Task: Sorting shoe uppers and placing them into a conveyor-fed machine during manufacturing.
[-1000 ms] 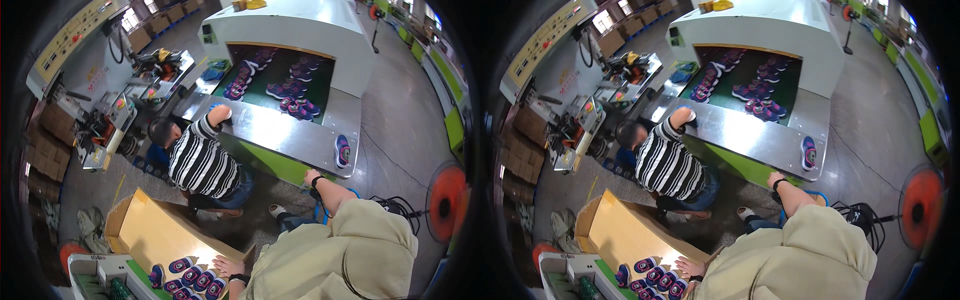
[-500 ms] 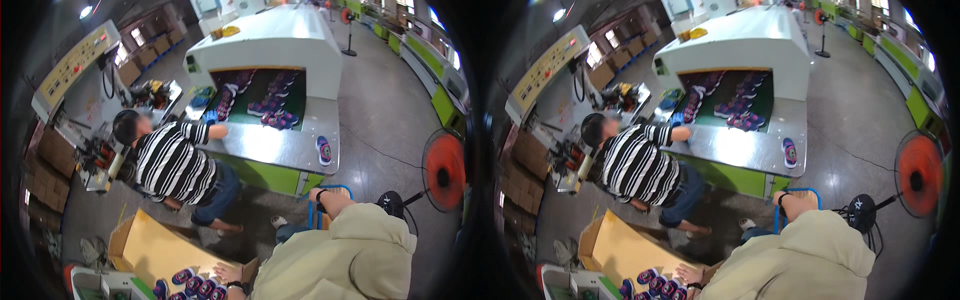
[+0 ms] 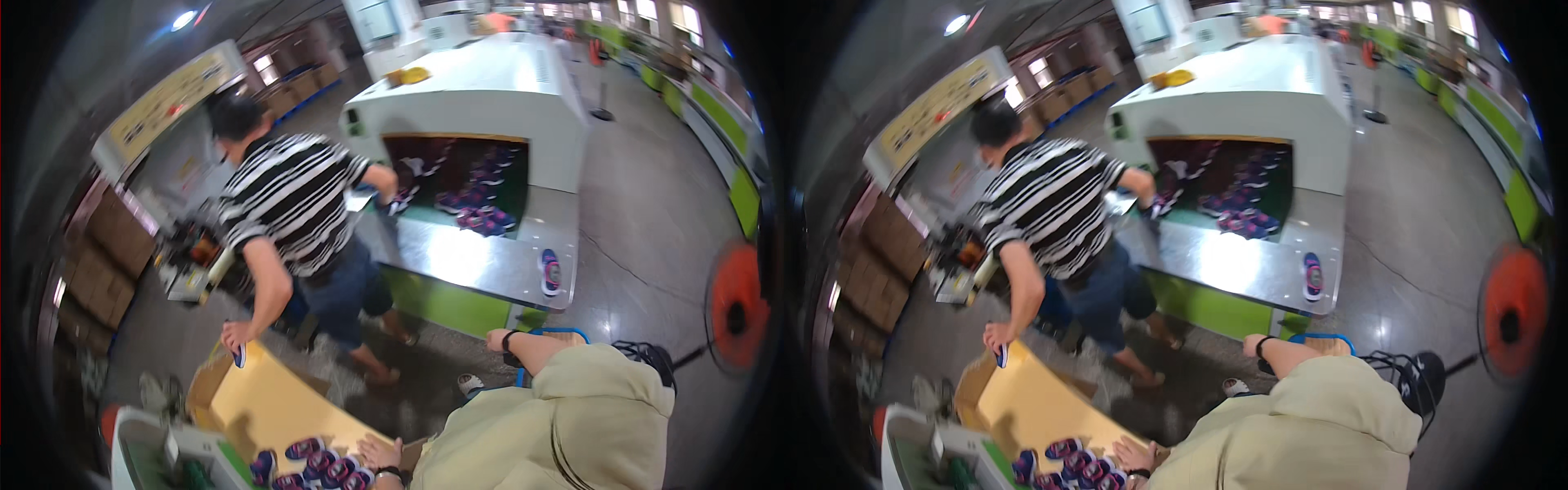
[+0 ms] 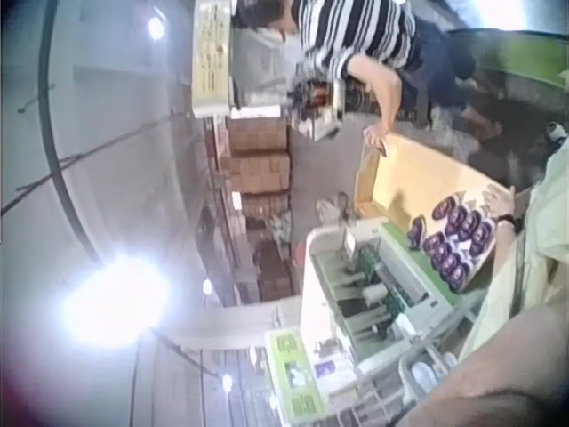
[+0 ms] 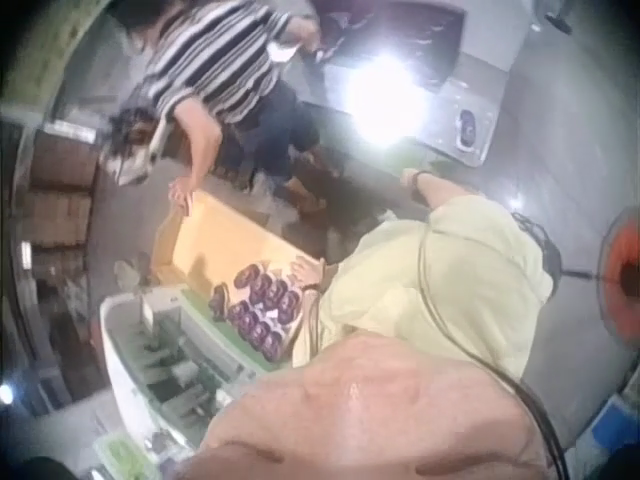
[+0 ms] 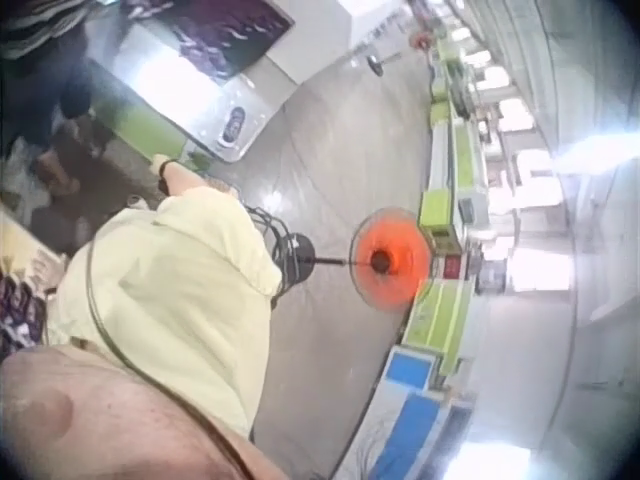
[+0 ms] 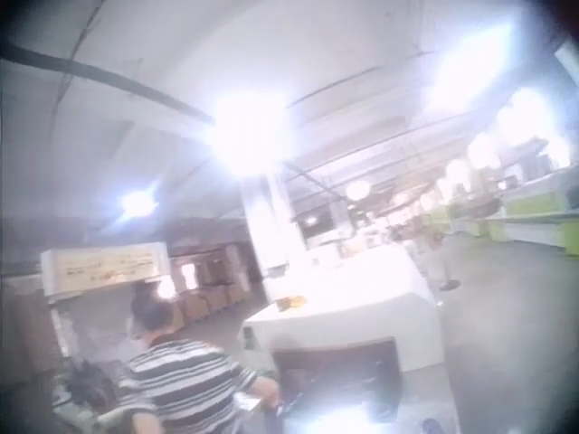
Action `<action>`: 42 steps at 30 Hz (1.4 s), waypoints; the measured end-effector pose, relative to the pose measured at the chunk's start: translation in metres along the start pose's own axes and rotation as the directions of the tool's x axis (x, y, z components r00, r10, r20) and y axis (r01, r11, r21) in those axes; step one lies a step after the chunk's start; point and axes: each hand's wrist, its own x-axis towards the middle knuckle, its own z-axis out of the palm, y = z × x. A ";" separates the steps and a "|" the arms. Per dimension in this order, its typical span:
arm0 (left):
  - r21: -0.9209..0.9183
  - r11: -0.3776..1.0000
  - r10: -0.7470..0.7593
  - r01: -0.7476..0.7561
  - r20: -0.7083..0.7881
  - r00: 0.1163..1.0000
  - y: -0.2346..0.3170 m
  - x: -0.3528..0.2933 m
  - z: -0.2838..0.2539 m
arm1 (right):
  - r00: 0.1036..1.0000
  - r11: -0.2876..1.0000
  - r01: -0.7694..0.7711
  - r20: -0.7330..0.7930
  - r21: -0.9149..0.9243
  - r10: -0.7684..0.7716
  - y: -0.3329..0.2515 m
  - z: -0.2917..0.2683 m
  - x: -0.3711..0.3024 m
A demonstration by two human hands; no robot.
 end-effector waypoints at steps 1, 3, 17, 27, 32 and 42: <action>0.024 0.999 0.030 -0.031 0.020 0.999 -0.001 0.005 0.002 | 0.997 0.996 0.076 -0.005 -0.057 -0.076 0.005 0.000 -0.002; -0.008 1.000 0.000 0.001 0.077 0.997 0.029 0.000 -0.030 | 0.999 0.996 -0.009 -0.041 0.091 0.013 0.030 0.011 -0.002; -0.157 0.985 -0.039 0.077 0.233 0.972 0.041 -0.018 -0.056 | 0.885 0.916 0.265 0.453 -0.302 -0.107 0.115 0.027 0.012; -0.248 0.967 0.001 0.064 0.253 0.967 0.045 -0.013 -0.078 | 0.914 0.979 0.202 0.357 0.009 -0.192 0.044 0.003 0.131; -0.673 0.733 -0.040 0.100 0.104 0.994 0.019 0.000 -0.103 | 0.827 0.839 0.543 0.190 -0.028 -0.529 -0.172 0.017 0.184; -0.451 0.674 -0.721 0.585 -0.229 0.654 -0.019 0.002 -0.164 | 0.270 0.408 0.830 0.367 0.380 -0.890 -0.576 0.052 0.170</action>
